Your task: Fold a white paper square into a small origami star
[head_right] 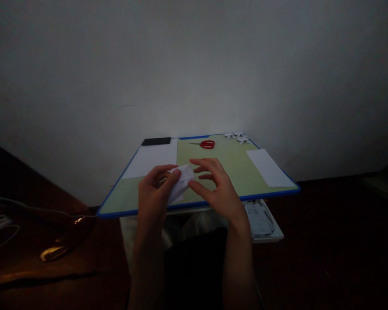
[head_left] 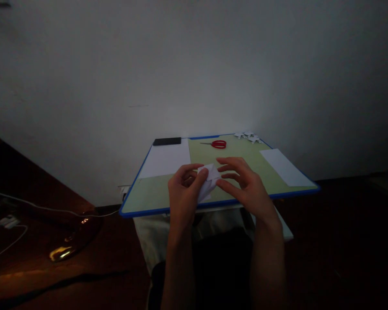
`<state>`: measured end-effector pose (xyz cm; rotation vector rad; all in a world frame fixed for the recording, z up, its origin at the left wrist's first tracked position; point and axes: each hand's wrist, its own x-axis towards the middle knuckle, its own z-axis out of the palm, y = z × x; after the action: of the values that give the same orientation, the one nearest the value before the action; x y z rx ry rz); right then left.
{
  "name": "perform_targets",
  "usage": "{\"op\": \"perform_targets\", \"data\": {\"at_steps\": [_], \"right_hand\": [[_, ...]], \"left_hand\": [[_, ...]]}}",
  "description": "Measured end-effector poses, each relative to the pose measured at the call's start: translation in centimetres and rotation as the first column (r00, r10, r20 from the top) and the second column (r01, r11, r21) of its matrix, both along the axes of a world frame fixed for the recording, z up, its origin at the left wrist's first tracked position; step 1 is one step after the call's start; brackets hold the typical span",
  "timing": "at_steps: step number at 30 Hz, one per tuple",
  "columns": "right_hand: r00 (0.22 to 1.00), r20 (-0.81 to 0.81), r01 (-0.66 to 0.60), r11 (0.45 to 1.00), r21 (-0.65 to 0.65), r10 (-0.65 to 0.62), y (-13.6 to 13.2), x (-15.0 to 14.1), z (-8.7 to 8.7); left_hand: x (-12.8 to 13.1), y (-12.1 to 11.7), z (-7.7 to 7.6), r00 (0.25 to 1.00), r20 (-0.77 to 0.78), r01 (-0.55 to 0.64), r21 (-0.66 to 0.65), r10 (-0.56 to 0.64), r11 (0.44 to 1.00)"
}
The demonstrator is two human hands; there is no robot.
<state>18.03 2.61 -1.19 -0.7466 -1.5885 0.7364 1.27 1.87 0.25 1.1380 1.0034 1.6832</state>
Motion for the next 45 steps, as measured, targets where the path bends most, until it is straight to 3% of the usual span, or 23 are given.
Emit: {"op": "perform_targets", "data": {"at_steps": [3,7,16,25,33,38,45], "right_hand": [[0.988,-0.14,-0.083,0.986,-0.142,0.063,0.4,-0.4,-0.3],[0.965,-0.244,-0.137,0.975,-0.173,0.092,0.5,-1.2,0.0],[0.936,-0.351,-0.029,0.983,-0.179,-0.036,0.3,-1.3,0.8],[0.951,-0.293,0.089,0.995,-0.039,-0.096,0.1,-0.7,1.0],[0.97,-0.24,0.065,0.995,0.079,-0.045,-0.3,-0.6,1.4],[0.966,-0.257,0.078,0.982,0.17,-0.033,-0.5,-0.7,1.5],[0.964,-0.258,0.126,0.972,0.196,-0.073,-1.2,-1.0,1.7]], "left_hand": [[0.2,0.0,0.1,0.999,0.034,-0.028,0.036,0.026,0.999],[0.4,0.1,0.1,0.998,0.058,-0.038,0.083,0.033,0.996],[0.7,0.1,0.3,0.996,0.067,0.053,0.141,-0.063,0.989],[0.9,-0.2,0.8,0.992,-0.033,0.127,0.192,-0.123,0.973],[0.7,-0.2,0.5,0.976,-0.075,0.218,0.193,-0.207,0.957],[0.2,-0.2,0.2,0.972,-0.132,0.223,0.263,-0.194,0.939],[0.2,-0.5,0.2,0.972,-0.173,0.211,0.329,-0.161,0.92]]}}
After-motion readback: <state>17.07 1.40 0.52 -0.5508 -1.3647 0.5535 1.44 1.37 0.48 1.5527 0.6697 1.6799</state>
